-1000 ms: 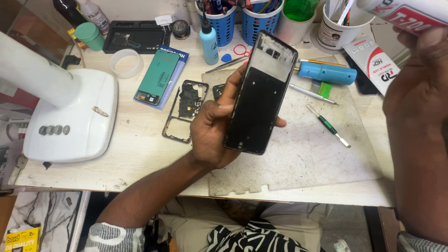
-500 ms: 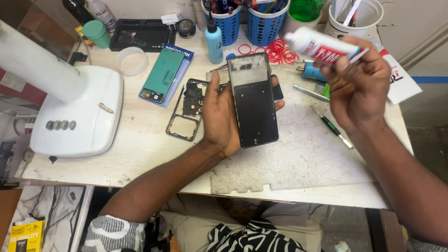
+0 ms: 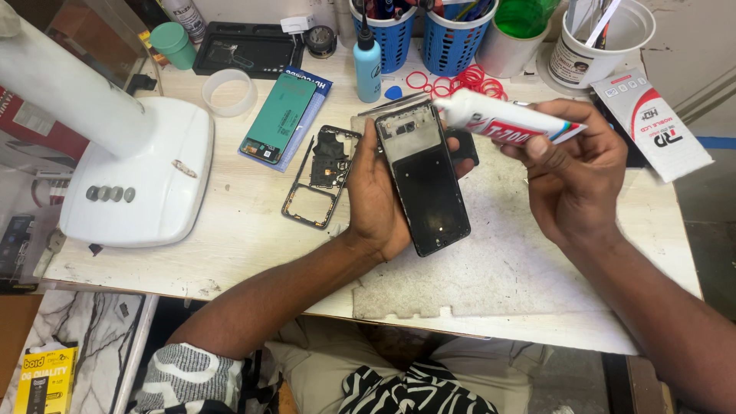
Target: The person holds a smartphone, pries open its back cover, and works on the internal battery and frame with tweezers. They then apply adhesive from a tube around the edge of the phone's back panel, handling the disassembled phone parts on the workbench.
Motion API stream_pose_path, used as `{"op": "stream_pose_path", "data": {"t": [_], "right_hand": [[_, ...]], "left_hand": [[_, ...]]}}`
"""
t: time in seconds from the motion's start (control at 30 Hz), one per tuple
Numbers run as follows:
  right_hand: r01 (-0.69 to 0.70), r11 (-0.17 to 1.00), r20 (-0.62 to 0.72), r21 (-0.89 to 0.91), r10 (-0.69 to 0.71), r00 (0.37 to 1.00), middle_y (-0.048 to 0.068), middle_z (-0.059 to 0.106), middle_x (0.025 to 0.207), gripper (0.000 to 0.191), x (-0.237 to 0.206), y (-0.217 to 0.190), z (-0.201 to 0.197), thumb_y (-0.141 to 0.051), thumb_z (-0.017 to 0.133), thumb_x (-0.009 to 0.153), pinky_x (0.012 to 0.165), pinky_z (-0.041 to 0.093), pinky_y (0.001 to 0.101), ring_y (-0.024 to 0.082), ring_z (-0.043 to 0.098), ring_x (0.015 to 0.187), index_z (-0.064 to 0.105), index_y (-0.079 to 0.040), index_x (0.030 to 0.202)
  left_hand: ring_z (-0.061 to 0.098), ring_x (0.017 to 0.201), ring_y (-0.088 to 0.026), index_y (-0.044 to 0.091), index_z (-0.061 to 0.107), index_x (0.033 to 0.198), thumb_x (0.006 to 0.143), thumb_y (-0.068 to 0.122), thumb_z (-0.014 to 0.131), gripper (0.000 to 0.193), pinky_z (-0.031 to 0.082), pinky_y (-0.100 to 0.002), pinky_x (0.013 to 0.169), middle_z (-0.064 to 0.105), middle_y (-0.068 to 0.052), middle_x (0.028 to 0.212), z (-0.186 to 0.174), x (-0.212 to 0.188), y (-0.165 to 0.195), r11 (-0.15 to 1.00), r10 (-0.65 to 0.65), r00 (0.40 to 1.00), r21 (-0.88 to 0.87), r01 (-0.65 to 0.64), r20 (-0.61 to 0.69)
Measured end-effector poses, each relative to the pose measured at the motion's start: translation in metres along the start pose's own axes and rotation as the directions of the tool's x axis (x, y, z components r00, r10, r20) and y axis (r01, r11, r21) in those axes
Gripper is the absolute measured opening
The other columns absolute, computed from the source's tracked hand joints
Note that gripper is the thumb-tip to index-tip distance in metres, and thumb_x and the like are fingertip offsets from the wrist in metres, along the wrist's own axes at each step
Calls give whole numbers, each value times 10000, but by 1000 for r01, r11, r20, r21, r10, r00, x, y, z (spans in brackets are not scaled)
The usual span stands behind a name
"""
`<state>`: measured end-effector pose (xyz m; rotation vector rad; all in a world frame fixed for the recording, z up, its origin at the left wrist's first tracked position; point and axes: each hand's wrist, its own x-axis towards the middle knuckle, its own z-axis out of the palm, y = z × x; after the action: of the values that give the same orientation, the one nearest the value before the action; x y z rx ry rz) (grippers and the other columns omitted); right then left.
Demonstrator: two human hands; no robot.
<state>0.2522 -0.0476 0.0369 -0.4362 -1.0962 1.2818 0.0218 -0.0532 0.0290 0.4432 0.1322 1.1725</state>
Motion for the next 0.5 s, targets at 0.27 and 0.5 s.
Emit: {"op": "stream_pose_path", "data": {"t": [0.27,0.5], "right_hand": [[210,915,88,-345,-191,978,246,676,1250,263,-18,0,16,23,749,1038,986,647,381,255,723,1128,587,68,1240],[296,826,128,-479,-268,955,224,697,1204,296,-21,-2,26,-26,776,988,929,643,303,214,725,1101,597,29,1217]], "left_hand": [[671,1180,-319,22,466,1568,1126,636,297,775,552,-429,1047,668,-189,1282,12,-17,-8,996,57,998,68,-57,12],[635,1250,-268,-37,447,1523,1107,614,302,786,522,-445,1142,642,-161,1343,12,-16,-10,992,86,996,98,-85,-5]]}}
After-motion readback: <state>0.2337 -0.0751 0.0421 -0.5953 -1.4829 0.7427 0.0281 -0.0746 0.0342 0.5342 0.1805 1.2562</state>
